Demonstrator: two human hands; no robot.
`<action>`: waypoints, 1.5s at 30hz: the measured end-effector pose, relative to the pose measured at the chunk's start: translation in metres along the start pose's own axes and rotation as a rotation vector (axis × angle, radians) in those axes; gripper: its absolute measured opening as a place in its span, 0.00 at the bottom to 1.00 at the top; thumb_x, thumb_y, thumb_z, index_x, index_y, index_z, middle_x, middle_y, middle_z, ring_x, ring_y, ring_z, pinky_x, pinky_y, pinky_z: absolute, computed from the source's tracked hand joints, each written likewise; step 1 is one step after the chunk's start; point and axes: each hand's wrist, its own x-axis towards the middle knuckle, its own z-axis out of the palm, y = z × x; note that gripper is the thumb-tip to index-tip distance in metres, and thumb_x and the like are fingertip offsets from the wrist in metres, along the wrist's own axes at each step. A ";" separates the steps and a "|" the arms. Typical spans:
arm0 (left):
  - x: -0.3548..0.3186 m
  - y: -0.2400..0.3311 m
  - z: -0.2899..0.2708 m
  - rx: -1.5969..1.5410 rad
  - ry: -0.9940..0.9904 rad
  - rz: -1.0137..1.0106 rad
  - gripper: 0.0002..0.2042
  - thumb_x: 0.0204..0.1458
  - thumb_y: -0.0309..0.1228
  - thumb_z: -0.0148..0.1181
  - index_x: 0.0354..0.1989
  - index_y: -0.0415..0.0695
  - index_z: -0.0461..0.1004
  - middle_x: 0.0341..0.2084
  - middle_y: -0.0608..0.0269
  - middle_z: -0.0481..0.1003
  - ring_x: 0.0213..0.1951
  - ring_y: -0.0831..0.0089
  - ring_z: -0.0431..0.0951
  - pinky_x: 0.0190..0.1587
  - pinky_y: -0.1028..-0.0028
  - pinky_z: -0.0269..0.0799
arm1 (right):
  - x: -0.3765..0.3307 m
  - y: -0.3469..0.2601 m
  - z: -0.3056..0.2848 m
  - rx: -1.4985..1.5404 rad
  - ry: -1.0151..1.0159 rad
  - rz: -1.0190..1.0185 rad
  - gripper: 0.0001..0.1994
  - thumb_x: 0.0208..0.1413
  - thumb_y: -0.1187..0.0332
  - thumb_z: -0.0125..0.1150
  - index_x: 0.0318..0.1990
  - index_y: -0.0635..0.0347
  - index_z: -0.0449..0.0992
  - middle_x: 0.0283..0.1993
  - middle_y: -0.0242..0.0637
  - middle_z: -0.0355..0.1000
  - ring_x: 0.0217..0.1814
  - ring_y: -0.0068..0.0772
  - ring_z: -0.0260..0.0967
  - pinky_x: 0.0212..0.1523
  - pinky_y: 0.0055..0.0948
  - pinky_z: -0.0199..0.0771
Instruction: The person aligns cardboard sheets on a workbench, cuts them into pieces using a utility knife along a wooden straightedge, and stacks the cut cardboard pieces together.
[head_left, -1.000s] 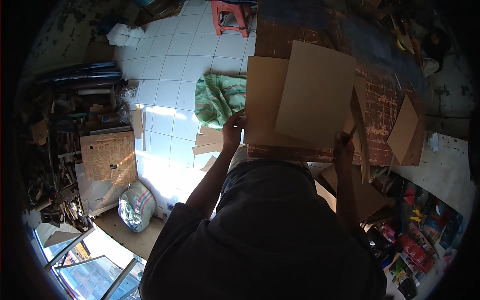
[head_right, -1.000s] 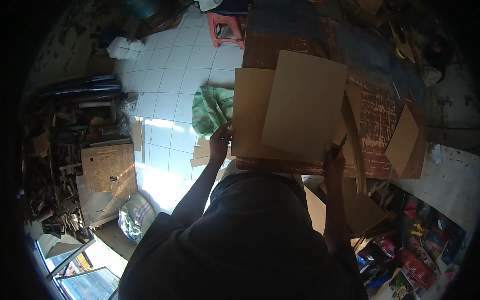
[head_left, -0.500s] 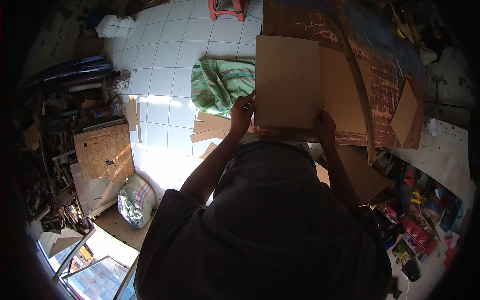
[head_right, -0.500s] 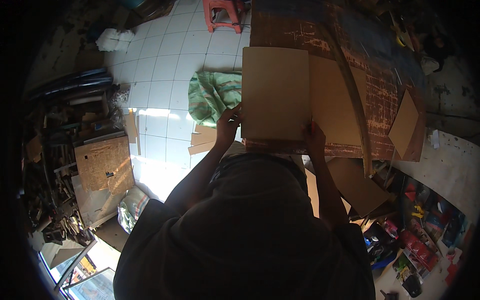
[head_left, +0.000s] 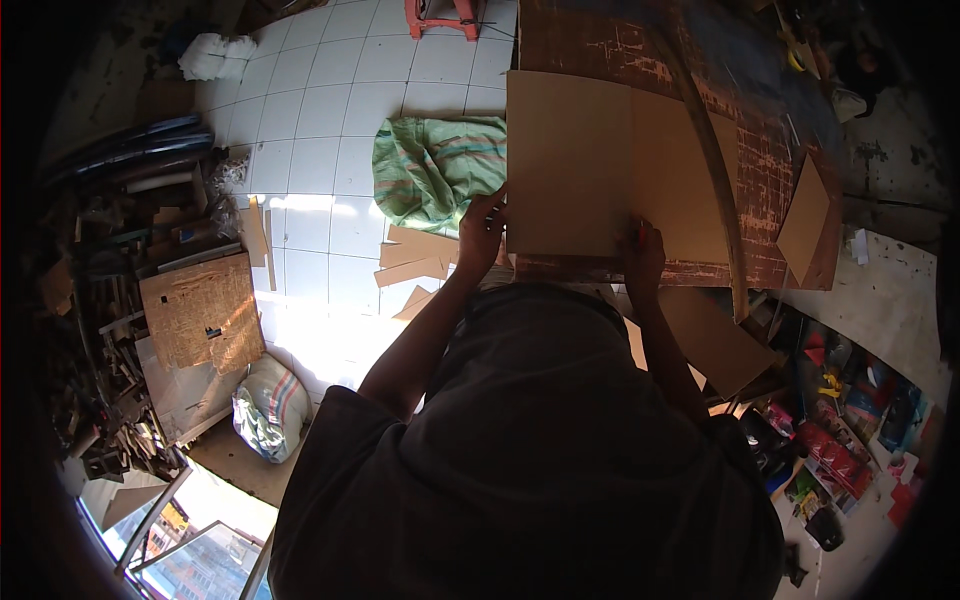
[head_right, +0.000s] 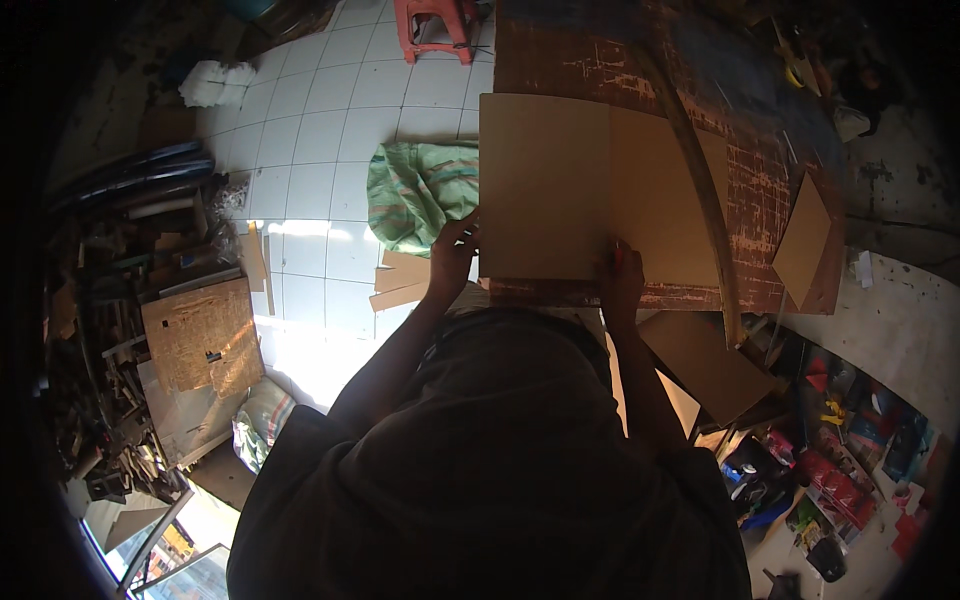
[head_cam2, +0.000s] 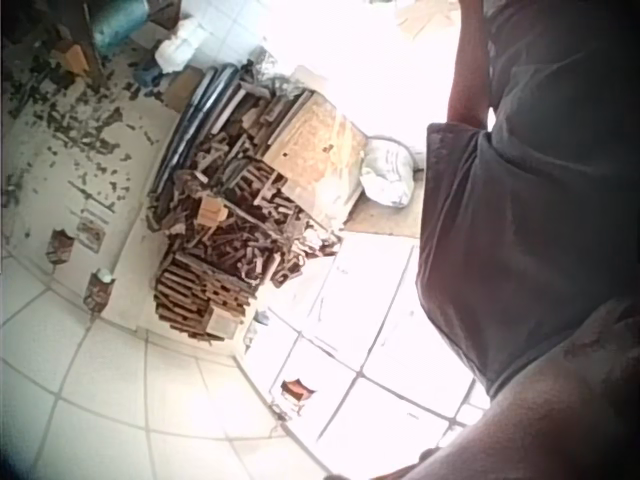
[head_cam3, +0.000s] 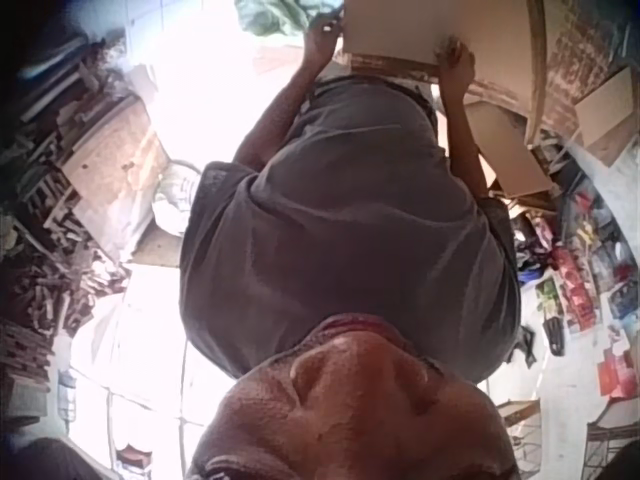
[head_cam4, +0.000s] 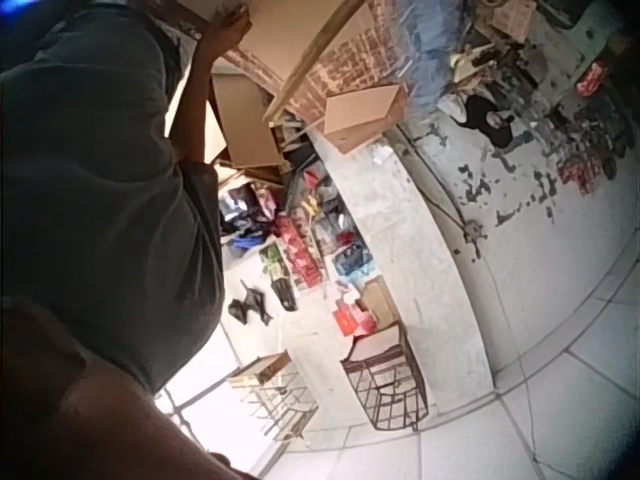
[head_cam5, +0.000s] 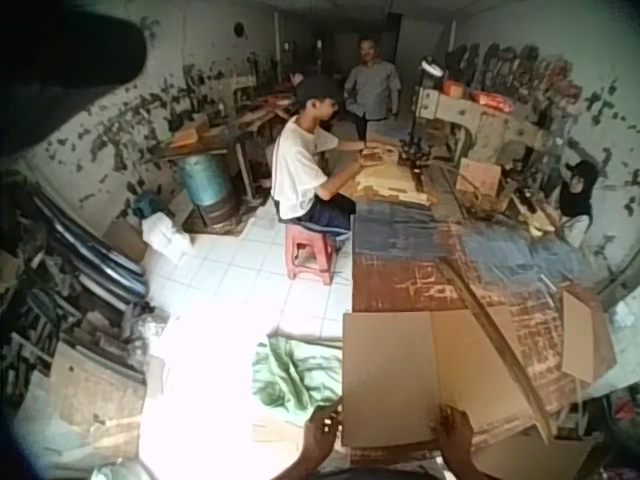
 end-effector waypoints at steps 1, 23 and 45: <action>0.000 0.000 0.000 -0.021 -0.002 -0.001 0.18 0.60 0.22 0.60 0.59 0.48 0.76 0.36 0.62 0.74 0.36 0.75 0.78 0.36 0.73 0.80 | 0.000 0.000 0.001 0.001 0.000 0.002 0.27 0.56 0.60 0.69 0.61 0.59 0.71 0.51 0.45 0.72 0.55 0.44 0.71 0.54 0.42 0.70; -0.003 0.002 0.001 -0.064 -0.003 -0.112 0.20 0.60 0.24 0.59 0.62 0.47 0.74 0.37 0.61 0.77 0.34 0.77 0.78 0.37 0.75 0.76 | 0.009 0.010 -0.006 0.076 -0.023 -0.011 0.23 0.53 0.69 0.68 0.58 0.56 0.74 0.51 0.45 0.73 0.55 0.49 0.72 0.56 0.42 0.72; -0.007 0.017 -0.005 0.072 -0.089 -0.072 0.21 0.64 0.22 0.53 0.66 0.48 0.70 0.33 0.61 0.78 0.31 0.79 0.79 0.33 0.74 0.81 | 0.021 0.034 -0.015 0.266 -0.185 0.007 0.21 0.51 0.72 0.71 0.53 0.61 0.75 0.50 0.46 0.76 0.54 0.47 0.76 0.54 0.39 0.75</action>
